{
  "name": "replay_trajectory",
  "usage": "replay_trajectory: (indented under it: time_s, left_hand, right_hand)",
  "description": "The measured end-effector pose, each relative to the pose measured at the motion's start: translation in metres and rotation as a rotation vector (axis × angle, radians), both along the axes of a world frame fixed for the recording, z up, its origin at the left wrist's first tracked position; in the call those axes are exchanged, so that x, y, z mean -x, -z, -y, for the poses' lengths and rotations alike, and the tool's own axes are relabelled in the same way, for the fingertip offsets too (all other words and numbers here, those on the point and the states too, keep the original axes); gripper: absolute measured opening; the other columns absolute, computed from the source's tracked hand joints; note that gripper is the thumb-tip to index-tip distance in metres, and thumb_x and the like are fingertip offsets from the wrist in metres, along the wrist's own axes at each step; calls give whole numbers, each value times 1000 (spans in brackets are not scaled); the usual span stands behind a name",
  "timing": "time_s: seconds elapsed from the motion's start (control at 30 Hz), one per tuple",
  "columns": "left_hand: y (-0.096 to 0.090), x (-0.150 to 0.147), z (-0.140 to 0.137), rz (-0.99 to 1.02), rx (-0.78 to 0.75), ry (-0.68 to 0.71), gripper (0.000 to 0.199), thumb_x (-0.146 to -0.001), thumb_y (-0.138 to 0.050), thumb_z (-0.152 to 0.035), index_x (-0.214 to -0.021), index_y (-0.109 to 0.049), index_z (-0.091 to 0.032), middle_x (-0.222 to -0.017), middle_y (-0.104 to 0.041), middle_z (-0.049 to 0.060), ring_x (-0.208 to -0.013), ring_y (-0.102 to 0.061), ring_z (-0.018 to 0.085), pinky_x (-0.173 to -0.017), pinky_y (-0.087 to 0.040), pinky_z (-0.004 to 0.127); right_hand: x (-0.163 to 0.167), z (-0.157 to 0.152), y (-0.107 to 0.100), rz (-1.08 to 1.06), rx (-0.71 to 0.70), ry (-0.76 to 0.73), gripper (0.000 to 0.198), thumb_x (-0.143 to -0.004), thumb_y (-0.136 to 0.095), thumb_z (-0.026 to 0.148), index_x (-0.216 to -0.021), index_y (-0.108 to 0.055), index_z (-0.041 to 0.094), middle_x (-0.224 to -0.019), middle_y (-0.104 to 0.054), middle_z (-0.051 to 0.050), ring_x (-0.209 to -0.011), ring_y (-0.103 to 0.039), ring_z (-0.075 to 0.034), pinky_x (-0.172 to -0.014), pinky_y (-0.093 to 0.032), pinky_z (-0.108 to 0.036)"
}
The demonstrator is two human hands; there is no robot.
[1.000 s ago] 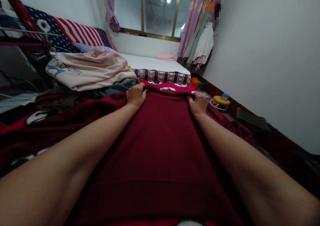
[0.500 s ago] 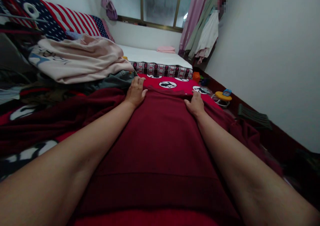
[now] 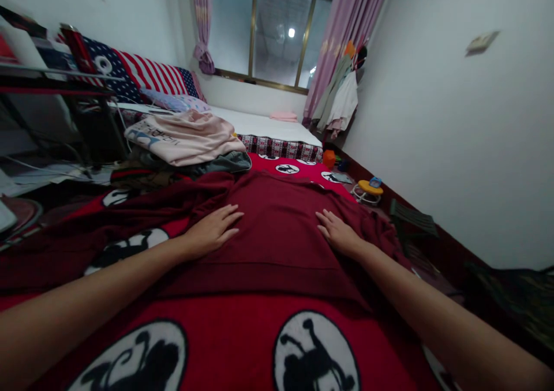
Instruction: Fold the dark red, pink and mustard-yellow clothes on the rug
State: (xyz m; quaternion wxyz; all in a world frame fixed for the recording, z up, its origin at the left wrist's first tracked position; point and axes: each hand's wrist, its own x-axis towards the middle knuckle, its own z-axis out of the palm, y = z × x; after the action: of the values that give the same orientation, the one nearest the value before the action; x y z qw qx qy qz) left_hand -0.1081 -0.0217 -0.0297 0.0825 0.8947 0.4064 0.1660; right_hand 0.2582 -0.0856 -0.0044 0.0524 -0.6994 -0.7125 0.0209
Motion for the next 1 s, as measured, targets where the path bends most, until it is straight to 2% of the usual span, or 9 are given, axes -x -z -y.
replay_trajectory:
  time_s: [0.1,0.2,0.33,0.43,0.57,0.67,0.83,0.93,1.0]
  left_hand:
    - [-21,38,40,-73,170,132,54,-92,-46,-46,-143,-45,-29,-156,-30,6,-143,-30,26,-116,-28,44]
    - [-41,72,74,-116,284,215,60,-85,-60,-43,-143,-45,-38,-154,-34,4,-138,-39,29,-110,-38,43]
    - [-43,86,94,-114,132,249,74,-73,-61,-18,-143,-44,-40,-147,-46,4,-127,-52,28,-104,-44,37]
    - [-36,75,90,-193,-35,263,70,-73,-51,-7,-136,-52,-37,-129,-59,6,-111,-59,23,-94,-48,31]
    - [-46,65,79,-269,-126,270,54,-76,-43,-3,-112,-69,-33,-97,-64,6,-85,-61,18,-78,-47,26]
    - [-60,69,80,-206,-12,225,53,-72,-42,-2,-104,-71,-32,-97,-64,3,-88,-61,18,-77,-45,25]
    - [-70,71,86,-89,369,212,28,-76,-55,-22,-98,-71,-25,-102,-67,3,-92,-62,19,-83,-46,25]
    - [-71,76,70,-5,457,37,33,-82,-55,-50,-92,-73,-24,-94,-70,3,-89,-63,21,-81,-48,26]
    - [-68,90,50,60,261,-172,39,-81,-53,-57,-92,-72,-24,-97,-71,4,-94,-63,23,-84,-49,29]
  right_hand:
    - [-10,62,-16,-149,53,-189,46,-92,-50,34,-134,-56,19,-146,-48,-13,-137,-42,-25,-115,-32,-42]
    - [-21,123,-23,-273,111,-267,43,-89,-55,41,-131,-59,29,-145,-49,-8,-132,-49,-24,-109,-42,-40]
    - [-27,162,-7,-167,-32,-314,57,-81,-62,26,-137,-53,34,-142,-52,-9,-129,-51,-26,-106,-46,-42]
    - [-25,158,5,-100,-178,-305,55,-79,-49,10,-127,-61,32,-124,-63,-10,-113,-61,-23,-95,-52,-39]
    - [-28,143,-6,-26,-232,-322,47,-77,-43,7,-106,-71,30,-101,-69,-9,-91,-66,-21,-78,-54,-35]
    - [-31,141,-23,15,-206,-292,37,-77,-47,11,-94,-74,30,-94,-70,-8,-86,-66,-22,-75,-52,-35]
    - [-13,136,-54,-19,118,-326,23,-69,-63,19,-85,-74,32,-86,-71,-6,-79,-67,-23,-72,-50,-33]
    - [23,114,-72,-97,146,-358,25,-71,-71,36,-96,-75,33,-93,-73,-6,-84,-68,-25,-73,-50,-33]
    - [54,91,-72,-158,42,-363,31,-76,-68,41,-106,-72,32,-104,-72,-7,-94,-67,-26,-80,-50,-34]
